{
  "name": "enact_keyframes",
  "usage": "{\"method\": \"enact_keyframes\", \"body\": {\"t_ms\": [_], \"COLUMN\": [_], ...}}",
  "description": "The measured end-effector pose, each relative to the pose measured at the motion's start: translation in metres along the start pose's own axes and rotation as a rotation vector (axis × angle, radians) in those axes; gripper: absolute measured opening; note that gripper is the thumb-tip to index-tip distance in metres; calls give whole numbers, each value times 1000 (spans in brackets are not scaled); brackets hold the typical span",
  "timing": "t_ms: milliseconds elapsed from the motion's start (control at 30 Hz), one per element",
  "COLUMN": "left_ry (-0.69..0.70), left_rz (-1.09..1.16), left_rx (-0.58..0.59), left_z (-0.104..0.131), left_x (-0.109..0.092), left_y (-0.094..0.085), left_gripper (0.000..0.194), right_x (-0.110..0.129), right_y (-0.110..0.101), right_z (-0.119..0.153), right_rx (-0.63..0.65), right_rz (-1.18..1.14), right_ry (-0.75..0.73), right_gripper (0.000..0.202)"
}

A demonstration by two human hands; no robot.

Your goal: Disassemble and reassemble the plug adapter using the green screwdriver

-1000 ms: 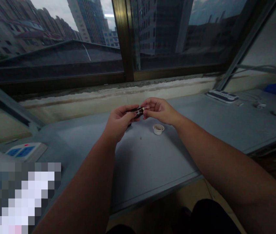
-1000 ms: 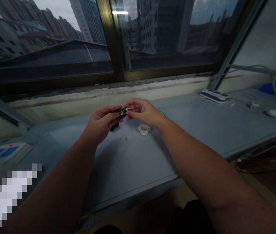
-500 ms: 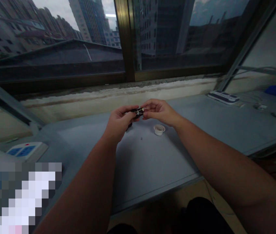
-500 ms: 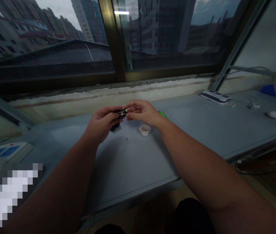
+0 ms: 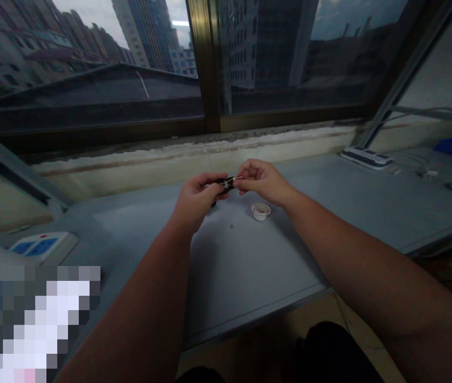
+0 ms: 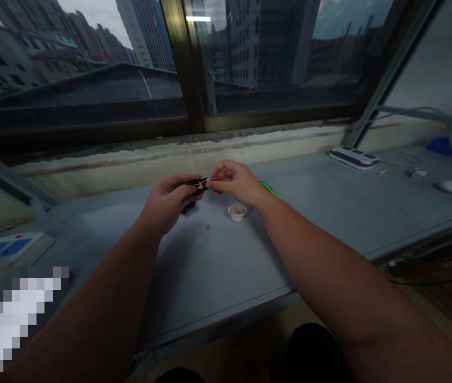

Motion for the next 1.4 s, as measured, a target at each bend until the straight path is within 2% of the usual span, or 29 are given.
{"method": "enact_keyframes", "body": {"t_ms": [333, 533, 733, 1033, 1233, 1400], "left_ry": [57, 86, 75, 77, 72, 37], "left_rz": [-13, -56, -17, 5, 6, 49], "left_rx": [50, 16, 7, 40, 35, 27], "left_z": [-2, -3, -4, -5, -3, -3], "left_x": [-3, -4, -4, -3, -2, 1], "left_y": [3, -2, -2, 0, 0, -1], "left_gripper": [38, 39, 40, 38, 37, 33], "right_x": [-1, -1, -1, -2, -10, -9], "right_y": [4, 8, 11, 15, 18, 21], "right_z": [1, 1, 2, 4, 7, 8], "right_rx": [-1, 29, 46, 61, 43, 79], "right_rz": [-45, -40, -63, -39, -172, -262], "right_ry": [9, 28, 37, 96, 214, 217], "right_gripper": [44, 42, 48, 40, 35, 27]}}
Point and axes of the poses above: each hand's wrist, its own z-axis away from the middle knuckle, its own y-axis out of the palm, x = y × z, the point moved 10 cm from there along -z, towards the middle knuckle, and after that the axes turned 14 degrees about z, right-handed, at the moved point
